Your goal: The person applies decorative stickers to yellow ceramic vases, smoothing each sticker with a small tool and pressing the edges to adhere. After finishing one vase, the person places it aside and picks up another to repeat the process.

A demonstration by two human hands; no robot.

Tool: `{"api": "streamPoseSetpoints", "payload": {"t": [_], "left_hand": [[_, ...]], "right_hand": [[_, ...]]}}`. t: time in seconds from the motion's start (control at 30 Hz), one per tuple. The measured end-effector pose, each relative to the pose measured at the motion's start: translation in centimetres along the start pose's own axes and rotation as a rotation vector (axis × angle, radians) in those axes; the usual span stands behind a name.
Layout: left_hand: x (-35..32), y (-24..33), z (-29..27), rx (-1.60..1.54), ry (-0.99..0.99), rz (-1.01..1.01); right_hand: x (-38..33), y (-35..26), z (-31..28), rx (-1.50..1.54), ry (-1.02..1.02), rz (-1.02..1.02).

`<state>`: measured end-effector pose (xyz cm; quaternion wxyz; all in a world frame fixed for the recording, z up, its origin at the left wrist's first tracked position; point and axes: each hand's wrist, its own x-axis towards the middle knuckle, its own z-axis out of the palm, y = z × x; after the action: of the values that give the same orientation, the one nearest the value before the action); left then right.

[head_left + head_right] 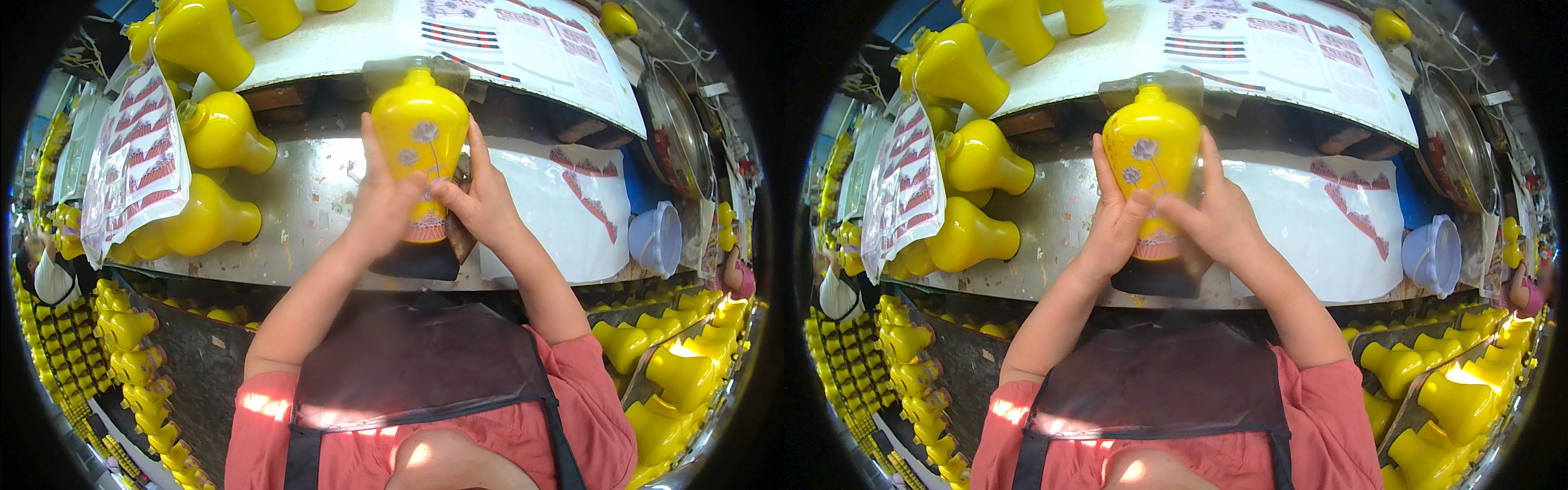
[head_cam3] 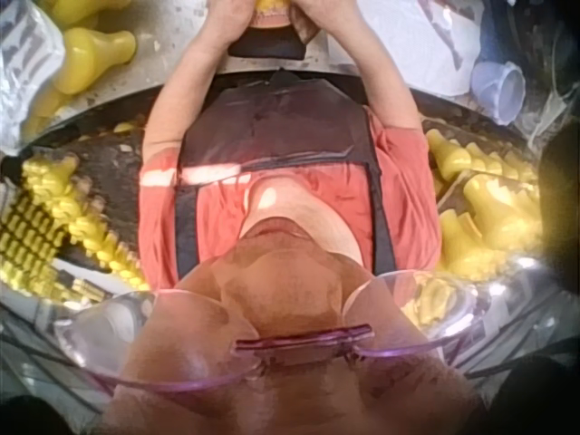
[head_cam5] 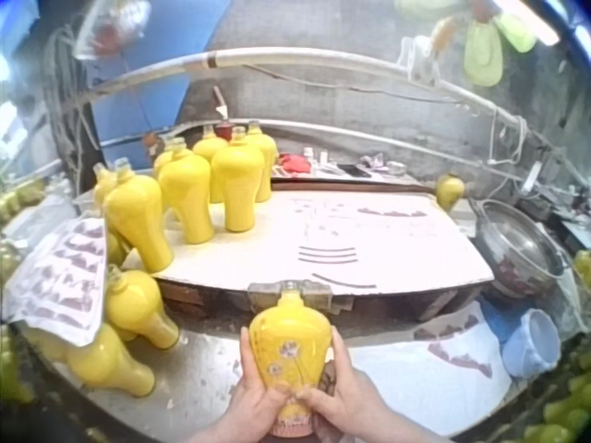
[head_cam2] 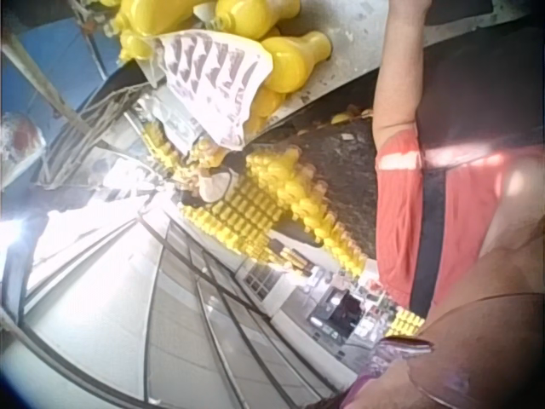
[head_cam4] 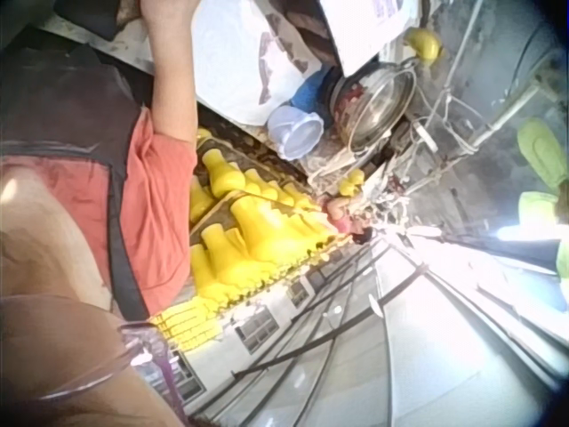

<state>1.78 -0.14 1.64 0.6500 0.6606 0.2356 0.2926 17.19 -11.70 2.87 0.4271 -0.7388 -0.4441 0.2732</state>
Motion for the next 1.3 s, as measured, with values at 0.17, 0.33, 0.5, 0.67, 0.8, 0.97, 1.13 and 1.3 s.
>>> {"api": "streamPoseSetpoints", "payload": {"t": [0.17,0.33,0.5,0.67,0.8,0.97,1.13,1.3], "left_hand": [[-0.1,-0.2,0.3,0.049,-0.007,0.004],[-0.1,0.3,0.3,0.157,0.000,-0.027],[-0.2,0.8,0.3,0.199,0.026,-0.026],[-0.1,1.0,0.3,0.241,0.029,-0.029],[0.0,1.2,0.4,0.258,0.038,-0.035],[-0.1,1.4,0.3,0.205,0.026,-0.047],[-0.4,0.7,0.2,0.265,0.064,-0.005],[-1.7,-0.5,-0.8,0.365,0.029,0.049]], "right_hand": [[0.6,0.9,0.0,0.106,0.021,-0.038],[1.0,-0.1,-2.4,0.370,0.087,0.252],[0.2,-3.8,-2.4,0.373,0.176,-0.151],[2.3,-6.2,-2.9,-0.391,0.484,-0.598],[3.2,-7.6,-3.5,-0.459,0.292,-0.780],[3.5,-9.6,-3.5,-0.651,0.411,-0.729],[2.8,-9.4,-3.0,-0.708,0.207,-0.865],[2.3,-5.7,-3.8,-0.606,0.435,-0.909]]}}
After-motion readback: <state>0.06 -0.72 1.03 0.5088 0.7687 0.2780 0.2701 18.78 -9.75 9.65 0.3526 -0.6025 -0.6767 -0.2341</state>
